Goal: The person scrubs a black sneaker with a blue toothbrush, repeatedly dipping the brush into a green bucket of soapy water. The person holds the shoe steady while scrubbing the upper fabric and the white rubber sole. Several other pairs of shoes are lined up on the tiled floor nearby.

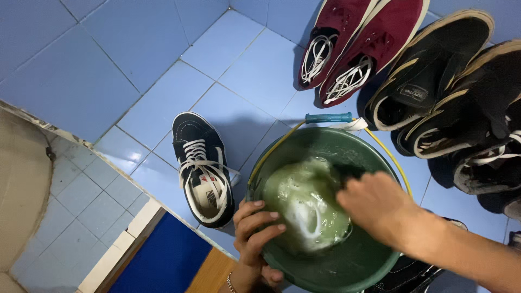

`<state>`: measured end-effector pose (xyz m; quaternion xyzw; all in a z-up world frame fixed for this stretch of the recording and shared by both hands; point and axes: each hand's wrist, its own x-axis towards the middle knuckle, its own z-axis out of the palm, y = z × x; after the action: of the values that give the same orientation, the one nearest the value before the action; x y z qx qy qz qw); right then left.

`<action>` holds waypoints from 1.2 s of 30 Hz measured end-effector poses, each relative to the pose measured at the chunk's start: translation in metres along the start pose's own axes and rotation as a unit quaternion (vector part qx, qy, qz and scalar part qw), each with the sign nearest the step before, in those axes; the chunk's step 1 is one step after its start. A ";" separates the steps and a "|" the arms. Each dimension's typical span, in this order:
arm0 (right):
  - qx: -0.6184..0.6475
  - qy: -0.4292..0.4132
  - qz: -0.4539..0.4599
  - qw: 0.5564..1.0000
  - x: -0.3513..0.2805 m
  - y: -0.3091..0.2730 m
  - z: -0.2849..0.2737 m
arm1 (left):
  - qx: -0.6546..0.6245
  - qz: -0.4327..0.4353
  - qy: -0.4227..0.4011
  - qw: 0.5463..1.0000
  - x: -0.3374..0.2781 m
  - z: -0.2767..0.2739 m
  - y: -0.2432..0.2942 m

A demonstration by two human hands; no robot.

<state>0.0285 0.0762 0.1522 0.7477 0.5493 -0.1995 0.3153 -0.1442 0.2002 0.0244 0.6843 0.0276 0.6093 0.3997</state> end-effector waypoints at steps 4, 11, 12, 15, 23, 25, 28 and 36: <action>0.120 -0.075 -0.179 0.974 -0.019 0.003 -0.005 | 0.001 0.030 -0.010 1.000 0.007 0.000 -0.004; 0.035 0.262 -0.034 0.964 0.004 0.013 0.008 | 0.005 0.019 0.012 1.000 0.004 0.003 -0.001; -0.021 0.195 0.009 0.981 0.008 0.014 0.023 | 0.003 0.011 0.004 1.000 0.005 0.002 0.001; -0.025 0.021 -0.001 0.999 0.006 0.005 0.022 | 0.000 -0.001 -0.002 1.000 0.004 0.001 0.002; 0.049 -0.027 -0.042 0.998 0.009 0.000 0.021 | 0.004 0.006 0.010 1.000 0.001 0.003 0.000; 0.034 0.056 -0.057 0.996 0.017 -0.005 0.042 | 0.003 0.008 -0.005 1.000 0.003 0.001 -0.001; 0.034 -0.002 -0.046 0.998 -0.008 0.003 0.019 | -0.007 0.003 0.003 1.000 0.009 0.003 0.003; 0.015 0.176 0.011 0.984 -0.032 0.000 0.003 | 0.018 -0.009 0.001 1.000 0.004 0.002 0.007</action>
<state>0.0183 0.0520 0.1701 0.7817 0.5848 -0.0695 0.2051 -0.1446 0.1968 0.0314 0.6906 0.0451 0.6056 0.3927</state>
